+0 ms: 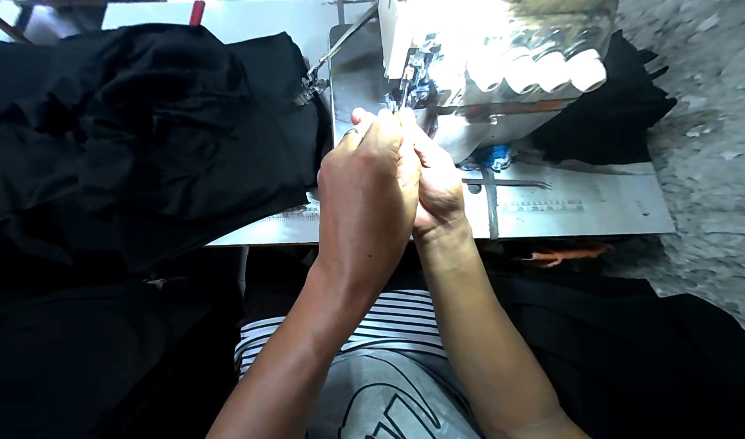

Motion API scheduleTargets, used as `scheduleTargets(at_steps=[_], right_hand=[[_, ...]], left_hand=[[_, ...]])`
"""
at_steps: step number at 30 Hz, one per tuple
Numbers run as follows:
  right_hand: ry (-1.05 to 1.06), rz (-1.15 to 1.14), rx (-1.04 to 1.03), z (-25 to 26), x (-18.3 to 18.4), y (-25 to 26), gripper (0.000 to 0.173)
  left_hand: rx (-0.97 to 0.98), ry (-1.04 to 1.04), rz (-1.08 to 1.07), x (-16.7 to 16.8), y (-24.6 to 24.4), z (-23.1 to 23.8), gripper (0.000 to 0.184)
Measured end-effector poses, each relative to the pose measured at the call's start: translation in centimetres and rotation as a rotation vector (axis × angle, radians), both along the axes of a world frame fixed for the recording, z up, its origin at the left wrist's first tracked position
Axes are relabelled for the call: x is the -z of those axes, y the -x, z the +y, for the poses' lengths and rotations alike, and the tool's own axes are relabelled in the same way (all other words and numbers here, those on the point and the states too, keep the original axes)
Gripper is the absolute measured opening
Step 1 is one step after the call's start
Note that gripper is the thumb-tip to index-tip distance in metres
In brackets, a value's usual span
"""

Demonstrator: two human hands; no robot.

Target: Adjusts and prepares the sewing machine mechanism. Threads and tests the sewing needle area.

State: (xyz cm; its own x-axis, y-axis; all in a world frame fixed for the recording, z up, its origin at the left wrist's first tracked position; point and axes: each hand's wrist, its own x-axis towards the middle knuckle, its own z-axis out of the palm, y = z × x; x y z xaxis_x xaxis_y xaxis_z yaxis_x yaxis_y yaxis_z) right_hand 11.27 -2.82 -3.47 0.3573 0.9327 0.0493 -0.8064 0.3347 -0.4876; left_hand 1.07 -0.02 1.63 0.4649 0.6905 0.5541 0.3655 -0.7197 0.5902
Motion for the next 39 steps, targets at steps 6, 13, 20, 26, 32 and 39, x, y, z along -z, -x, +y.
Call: scheduleTargets(at_steps=[6, 13, 20, 26, 32, 39], right_hand=[[-0.005, 0.017, 0.014, -0.1, -0.2, 0.2, 0.041], [0.213, -0.100, -0.022, -0.8, -1.4, 0.1, 0.039], [0.284, -0.272, 0.199, -0.6, -1.9, 1.7, 0.038], [0.386, -0.455, 0.295, -0.6, -1.8, 1.5, 0.029], [0.482, -0.392, 0.240, -0.1, -2.0, -0.6, 0.049], [0.441, -0.328, 0.235, 0.1, -2.0, -0.9, 0.035]], left_hand=[[0.016, -0.033, 0.022, -0.3, 0.0, 0.0, 0.007], [0.100, -0.016, 0.102, -0.4, 2.1, 0.1, 0.019], [0.058, -0.038, 0.018, 1.0, 2.0, -0.3, 0.014], [0.077, -0.003, 0.059, 1.2, 2.2, 0.0, 0.023], [0.131, -0.085, 0.050, 2.2, 1.8, 0.1, 0.015], [0.146, -0.146, 0.065, 1.9, 1.8, 0.2, 0.016]])
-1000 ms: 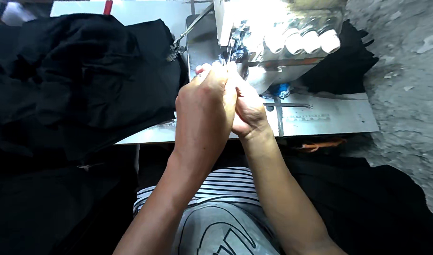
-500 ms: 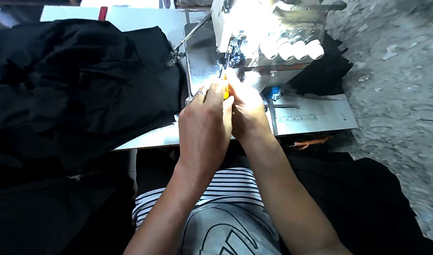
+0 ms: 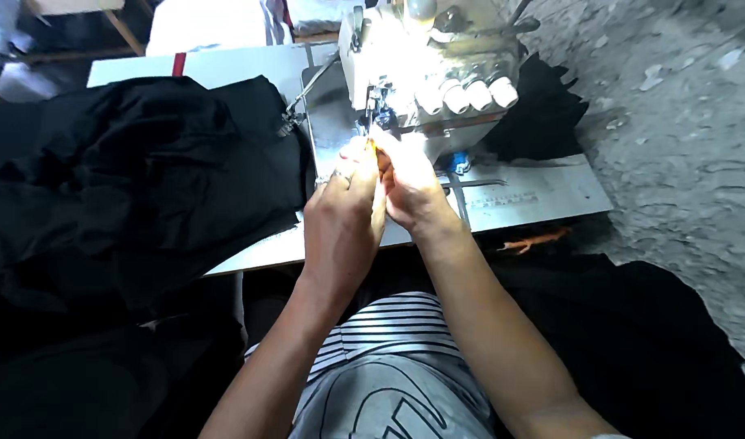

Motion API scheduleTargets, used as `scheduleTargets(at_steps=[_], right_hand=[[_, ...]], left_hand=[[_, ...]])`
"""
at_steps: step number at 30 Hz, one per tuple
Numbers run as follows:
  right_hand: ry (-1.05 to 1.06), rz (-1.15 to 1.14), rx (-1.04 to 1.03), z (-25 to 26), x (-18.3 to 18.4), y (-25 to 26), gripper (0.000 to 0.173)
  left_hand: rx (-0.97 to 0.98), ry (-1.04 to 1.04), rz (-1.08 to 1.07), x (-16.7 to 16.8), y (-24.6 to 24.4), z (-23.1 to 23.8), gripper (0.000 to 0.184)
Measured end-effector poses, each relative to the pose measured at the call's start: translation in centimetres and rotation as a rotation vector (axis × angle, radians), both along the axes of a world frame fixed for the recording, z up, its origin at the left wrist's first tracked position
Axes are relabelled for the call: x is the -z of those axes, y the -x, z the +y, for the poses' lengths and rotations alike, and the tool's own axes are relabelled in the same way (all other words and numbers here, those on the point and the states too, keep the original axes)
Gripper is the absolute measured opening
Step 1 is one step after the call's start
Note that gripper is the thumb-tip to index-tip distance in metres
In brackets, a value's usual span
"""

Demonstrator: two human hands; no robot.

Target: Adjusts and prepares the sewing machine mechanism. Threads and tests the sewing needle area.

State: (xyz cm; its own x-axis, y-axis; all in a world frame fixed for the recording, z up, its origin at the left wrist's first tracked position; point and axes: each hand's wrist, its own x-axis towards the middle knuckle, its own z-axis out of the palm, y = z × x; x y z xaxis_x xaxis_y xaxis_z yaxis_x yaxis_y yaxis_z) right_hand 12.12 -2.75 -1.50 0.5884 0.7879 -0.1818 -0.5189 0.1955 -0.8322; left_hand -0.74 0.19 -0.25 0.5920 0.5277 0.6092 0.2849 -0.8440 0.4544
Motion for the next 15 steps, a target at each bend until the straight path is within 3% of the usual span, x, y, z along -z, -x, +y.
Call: scheduleTargets(at_steps=[8, 13, 15], right_hand=[[-0.033, -0.016, -0.076, -0.25, 0.47, -0.93, 0.037], [-0.039, -0.063, -0.064, 0.11, 0.54, -1.14, 0.025], [-0.045, -0.023, -0.074, 0.18, 0.67, -1.13, 0.026]], left_hand=[[-0.006, -0.027, -0.038, 0.16, -0.17, 0.09, 0.010], [0.040, 0.286, -0.075, -0.55, 0.05, 0.29, 0.030], [-0.016, 0.236, -0.069, -0.27, -0.27, -0.04, 0.025]])
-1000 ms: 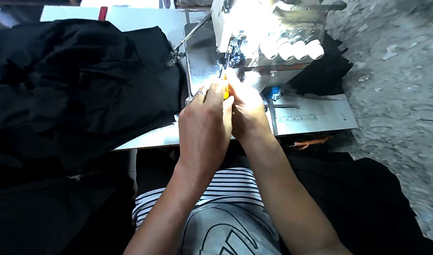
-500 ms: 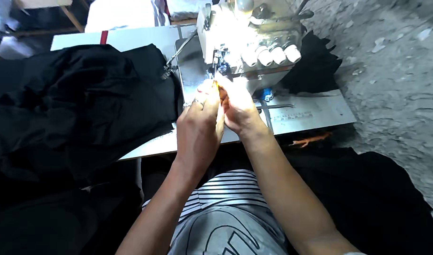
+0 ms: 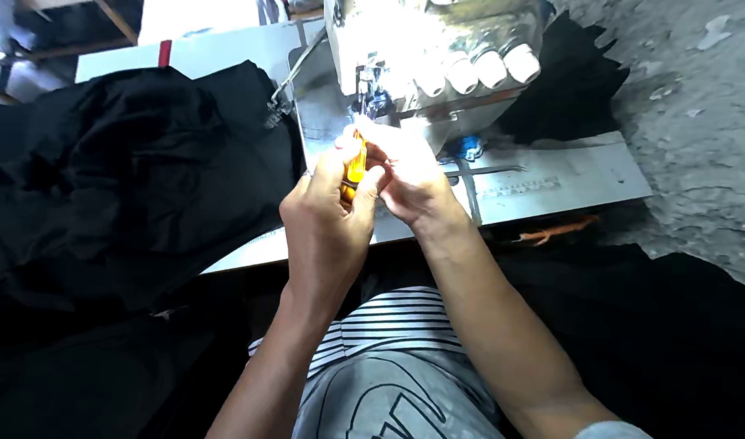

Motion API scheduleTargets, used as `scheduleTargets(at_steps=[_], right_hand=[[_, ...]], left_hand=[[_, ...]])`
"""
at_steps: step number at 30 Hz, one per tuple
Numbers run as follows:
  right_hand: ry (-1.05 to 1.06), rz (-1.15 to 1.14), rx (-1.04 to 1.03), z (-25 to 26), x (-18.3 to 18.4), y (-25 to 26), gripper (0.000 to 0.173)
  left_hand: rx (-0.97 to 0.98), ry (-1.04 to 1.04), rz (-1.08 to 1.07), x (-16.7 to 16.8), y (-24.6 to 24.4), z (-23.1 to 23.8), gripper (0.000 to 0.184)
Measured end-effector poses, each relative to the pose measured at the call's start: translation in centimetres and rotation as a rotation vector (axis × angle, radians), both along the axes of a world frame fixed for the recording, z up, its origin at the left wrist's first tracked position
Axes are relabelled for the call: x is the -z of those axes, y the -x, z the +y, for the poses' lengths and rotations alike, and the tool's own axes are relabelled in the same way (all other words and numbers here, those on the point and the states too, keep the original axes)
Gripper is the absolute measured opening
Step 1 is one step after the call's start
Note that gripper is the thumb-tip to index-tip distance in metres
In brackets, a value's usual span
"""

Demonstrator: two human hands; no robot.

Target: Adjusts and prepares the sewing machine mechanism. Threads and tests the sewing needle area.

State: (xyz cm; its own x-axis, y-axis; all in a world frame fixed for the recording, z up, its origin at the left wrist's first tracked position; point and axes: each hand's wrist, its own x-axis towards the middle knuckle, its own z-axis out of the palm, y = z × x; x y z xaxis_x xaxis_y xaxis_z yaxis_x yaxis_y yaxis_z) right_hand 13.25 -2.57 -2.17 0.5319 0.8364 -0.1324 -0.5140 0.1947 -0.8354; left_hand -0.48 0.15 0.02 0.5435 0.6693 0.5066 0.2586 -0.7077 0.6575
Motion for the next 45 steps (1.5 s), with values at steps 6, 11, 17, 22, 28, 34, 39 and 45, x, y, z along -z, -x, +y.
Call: scheduleTargets(at_steps=[6, 11, 17, 22, 28, 34, 39, 45], right_hand=[[-0.001, 0.073, -0.006, 0.0, 0.0, 0.0, 0.025], [0.020, 0.104, -0.037, 0.0, -0.2, -0.6, 0.023], [-0.009, 0.154, -0.099, -0.4, -0.4, -1.0, 0.019], [-0.050, 0.188, -0.213, -1.4, -0.5, 0.1, 0.027], [-0.091, 0.064, -0.124, -0.9, -0.1, 1.4, 0.029], [-0.143, 0.114, 0.037, 2.1, -0.5, 2.7, 0.035], [-0.149, 0.115, 0.105, 3.9, -0.1, 5.2, 0.040], [-0.073, -0.026, 0.089, 4.2, -0.3, 4.7, 0.041]], left_hand=[[-0.101, -0.265, 0.121, -0.6, -0.8, -0.2, 0.012], [-0.065, -0.313, 0.205, -1.2, 0.0, -0.1, 0.009], [-0.008, -0.426, 0.253, -1.9, 0.4, -0.3, 0.007], [0.028, -0.303, 0.308, -4.2, 3.0, 0.1, 0.014], [0.055, 0.086, -0.015, -1.6, 5.1, 2.5, 0.021], [0.092, 0.316, -0.211, 1.7, 3.5, 5.5, 0.028], [0.110, 0.283, -0.208, 3.0, 2.9, 8.0, 0.022], [0.142, 0.261, -0.254, 3.5, 2.2, 9.0, 0.023]])
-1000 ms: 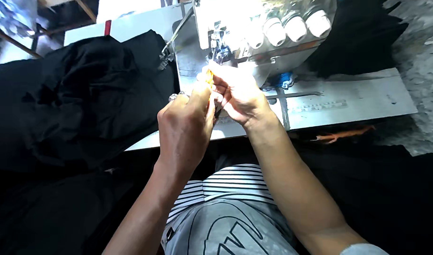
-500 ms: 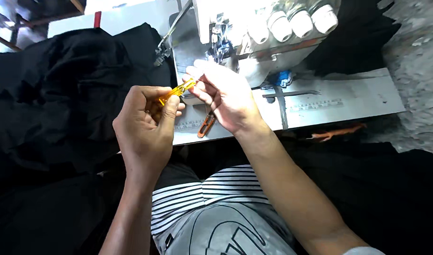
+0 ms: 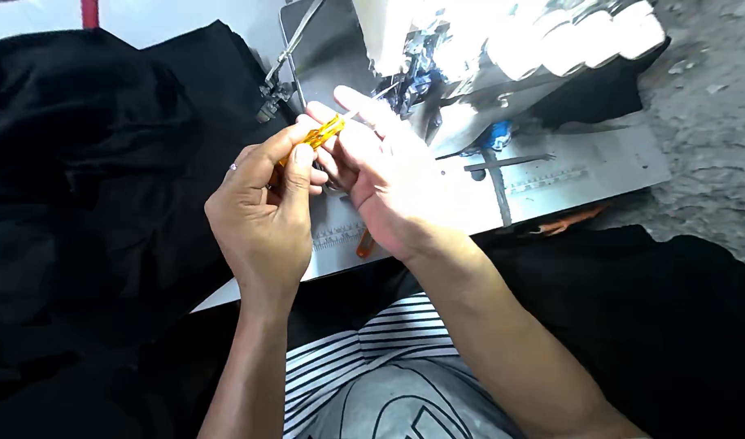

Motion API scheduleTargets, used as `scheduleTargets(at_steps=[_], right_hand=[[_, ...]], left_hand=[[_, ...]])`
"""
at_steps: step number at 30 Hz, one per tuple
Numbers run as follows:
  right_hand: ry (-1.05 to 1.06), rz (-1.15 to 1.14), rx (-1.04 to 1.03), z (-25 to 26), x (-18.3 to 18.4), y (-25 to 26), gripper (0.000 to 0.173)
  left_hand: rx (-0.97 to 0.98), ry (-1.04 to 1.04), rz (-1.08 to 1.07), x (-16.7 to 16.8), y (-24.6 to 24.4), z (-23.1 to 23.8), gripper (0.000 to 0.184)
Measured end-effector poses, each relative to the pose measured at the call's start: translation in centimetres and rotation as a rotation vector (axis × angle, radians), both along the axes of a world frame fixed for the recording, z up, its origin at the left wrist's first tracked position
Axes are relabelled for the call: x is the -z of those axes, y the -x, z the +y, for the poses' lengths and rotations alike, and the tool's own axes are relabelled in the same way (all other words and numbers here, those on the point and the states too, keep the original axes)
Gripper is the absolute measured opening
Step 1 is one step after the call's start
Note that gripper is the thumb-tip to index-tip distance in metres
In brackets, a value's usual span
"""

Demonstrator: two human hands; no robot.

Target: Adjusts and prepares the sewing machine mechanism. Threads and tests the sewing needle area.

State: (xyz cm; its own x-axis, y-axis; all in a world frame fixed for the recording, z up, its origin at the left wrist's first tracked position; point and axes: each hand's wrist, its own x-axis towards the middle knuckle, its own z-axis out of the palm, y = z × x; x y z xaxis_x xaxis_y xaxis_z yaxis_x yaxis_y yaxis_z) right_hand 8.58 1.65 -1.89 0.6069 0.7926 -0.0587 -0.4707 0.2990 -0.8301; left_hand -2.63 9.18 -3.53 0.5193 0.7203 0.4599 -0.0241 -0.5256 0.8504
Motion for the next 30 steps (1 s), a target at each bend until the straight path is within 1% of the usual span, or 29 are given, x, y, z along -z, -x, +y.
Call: scheduleTargets(at_steps=[8, 19, 26, 30], right_hand=[[0.133, -0.022, 0.004, 0.51, -0.73, -0.78, 0.038], [0.110, 0.014, 0.023, 0.34, -0.84, -0.69, 0.037], [0.115, 0.014, 0.021, 0.38, -0.97, -0.67, 0.037], [0.099, 0.033, 0.025, 0.50, -0.84, -0.62, 0.037]], left_hand=[[-0.020, 0.005, -0.015, 0.66, -0.34, -0.11, 0.023], [-0.010, 0.015, -0.059, 0.87, -0.63, 0.08, 0.022], [-0.003, 0.020, -0.002, 0.52, -0.36, 0.02, 0.023], [0.014, -0.036, 0.049, 0.14, -0.08, 0.65, 0.023]])
